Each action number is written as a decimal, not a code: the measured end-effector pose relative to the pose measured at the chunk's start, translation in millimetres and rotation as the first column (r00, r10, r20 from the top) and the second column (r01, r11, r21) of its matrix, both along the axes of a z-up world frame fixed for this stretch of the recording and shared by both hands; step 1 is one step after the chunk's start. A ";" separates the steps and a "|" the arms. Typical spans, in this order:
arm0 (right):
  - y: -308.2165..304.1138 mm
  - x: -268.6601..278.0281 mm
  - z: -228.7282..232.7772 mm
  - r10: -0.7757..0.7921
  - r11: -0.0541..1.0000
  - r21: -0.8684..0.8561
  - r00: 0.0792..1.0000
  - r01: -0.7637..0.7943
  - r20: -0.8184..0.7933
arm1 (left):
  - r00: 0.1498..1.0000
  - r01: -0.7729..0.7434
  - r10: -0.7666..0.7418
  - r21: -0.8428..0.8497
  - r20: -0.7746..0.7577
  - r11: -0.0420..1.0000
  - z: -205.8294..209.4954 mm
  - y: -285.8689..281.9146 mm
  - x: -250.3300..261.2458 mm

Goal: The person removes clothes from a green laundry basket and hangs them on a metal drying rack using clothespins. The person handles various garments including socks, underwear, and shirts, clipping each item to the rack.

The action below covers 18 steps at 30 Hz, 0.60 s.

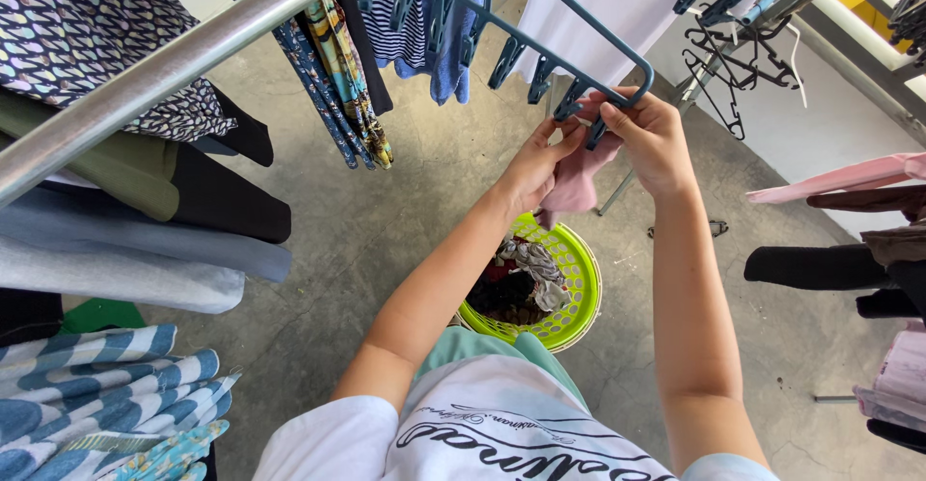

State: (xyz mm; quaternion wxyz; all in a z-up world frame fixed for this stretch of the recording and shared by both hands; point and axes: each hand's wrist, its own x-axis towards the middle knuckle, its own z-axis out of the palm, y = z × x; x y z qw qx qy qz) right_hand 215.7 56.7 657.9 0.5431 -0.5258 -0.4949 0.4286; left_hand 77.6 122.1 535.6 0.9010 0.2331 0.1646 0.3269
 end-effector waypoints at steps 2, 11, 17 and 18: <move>1.4 5.8 1.5 0.055 0.998 0.011 0.996 -0.055 -0.065 | 0.997 0.060 -0.055 -0.085 0.061 0.995 6.1 2.6 -1.0; 23.8 28.9 -37.8 0.005 0.997 0.082 0.997 -0.012 0.082 | 0.815 0.205 0.243 0.654 -0.525 0.728 -57.2 7.0 12.9; 23.4 59.5 -109.3 -0.318 0.923 0.353 0.820 0.153 0.476 | 0.604 0.073 0.685 0.884 -0.407 0.461 -158.4 -1.4 12.7; 12.1 64.9 -131.2 -0.303 0.935 0.306 0.858 0.181 0.415 | 0.537 0.087 0.741 0.900 -0.403 0.427 -177.4 -7.2 4.4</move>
